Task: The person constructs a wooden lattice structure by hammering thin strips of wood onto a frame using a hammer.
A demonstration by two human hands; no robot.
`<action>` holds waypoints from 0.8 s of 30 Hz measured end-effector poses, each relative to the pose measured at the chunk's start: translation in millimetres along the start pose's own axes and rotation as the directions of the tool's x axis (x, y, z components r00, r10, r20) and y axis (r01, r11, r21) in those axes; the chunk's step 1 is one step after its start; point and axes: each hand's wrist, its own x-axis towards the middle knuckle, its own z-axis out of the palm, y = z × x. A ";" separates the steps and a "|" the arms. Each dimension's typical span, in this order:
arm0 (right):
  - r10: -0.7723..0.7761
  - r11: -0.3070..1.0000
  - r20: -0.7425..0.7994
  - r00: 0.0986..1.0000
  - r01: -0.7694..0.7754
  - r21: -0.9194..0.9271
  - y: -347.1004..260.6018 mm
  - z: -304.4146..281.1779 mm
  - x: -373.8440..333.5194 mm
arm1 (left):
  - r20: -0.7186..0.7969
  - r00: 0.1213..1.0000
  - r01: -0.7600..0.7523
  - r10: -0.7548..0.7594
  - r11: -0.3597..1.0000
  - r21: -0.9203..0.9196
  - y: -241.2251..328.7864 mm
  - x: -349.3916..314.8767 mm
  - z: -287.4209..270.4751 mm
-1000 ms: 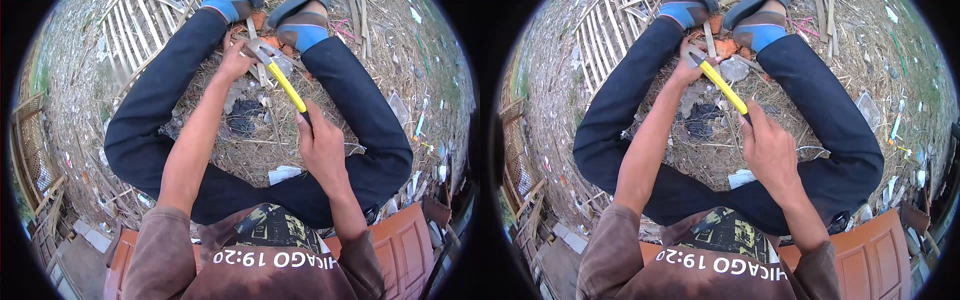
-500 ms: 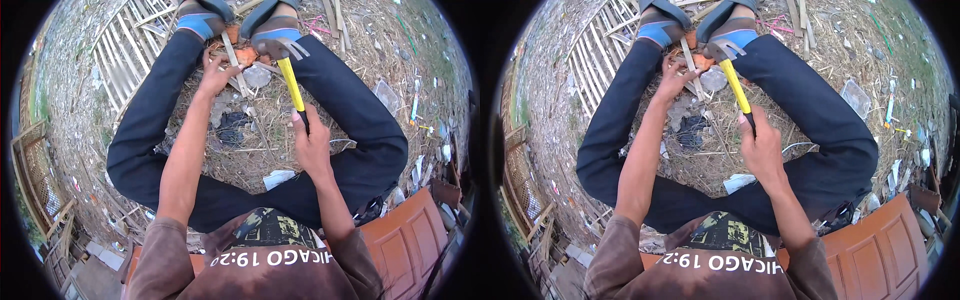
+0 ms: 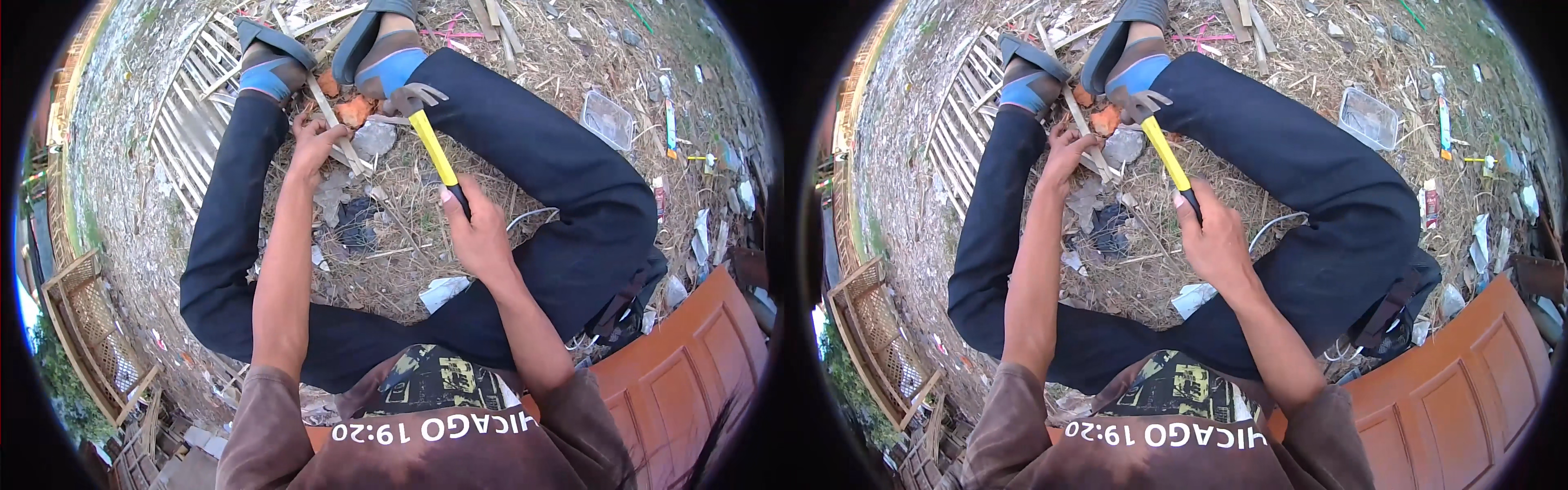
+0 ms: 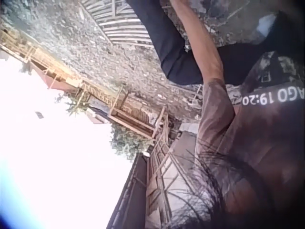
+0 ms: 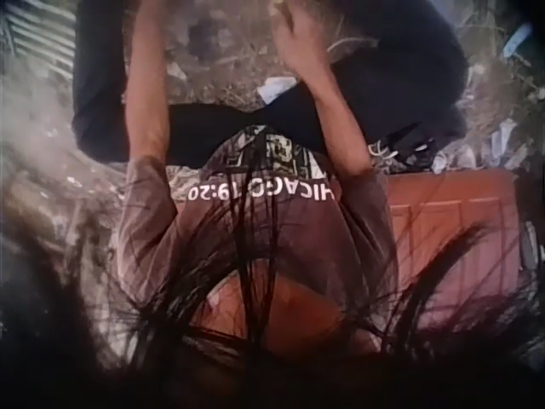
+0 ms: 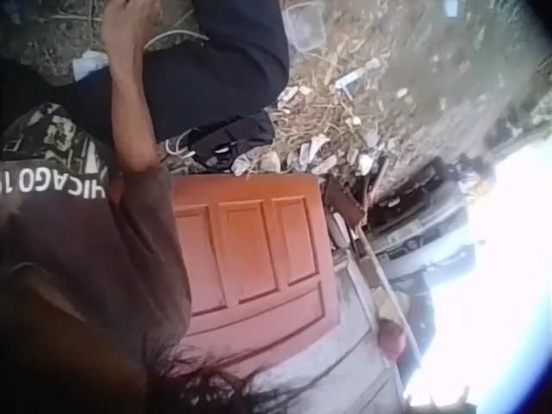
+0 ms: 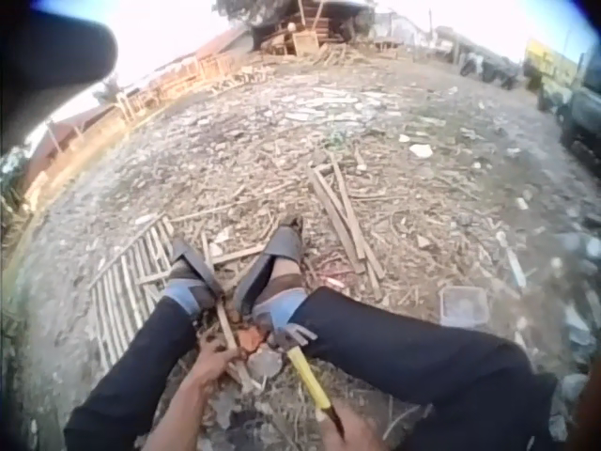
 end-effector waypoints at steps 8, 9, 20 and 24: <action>0.095 0.995 0.049 0.994 -0.097 0.038 6.7 -1.3 1.4 | 0.065 0.997 0.035 -0.032 0.998 -0.050 -3.0 4.9 1.9; 0.079 0.996 0.041 0.996 -0.081 0.038 5.4 0.0 1.3 | 0.066 0.997 0.046 -0.044 0.998 -0.036 -4.8 5.8 -0.5; 0.070 0.997 0.075 0.995 -0.069 -0.019 5.1 8.3 2.6 | 0.287 0.957 0.118 -0.047 0.964 -0.237 -10.7 7.0 -18.1; 0.087 0.996 0.090 0.992 -0.084 -0.029 4.9 9.7 3.9 | 0.193 0.981 0.083 -0.027 0.953 -0.291 -19.5 12.4 -10.7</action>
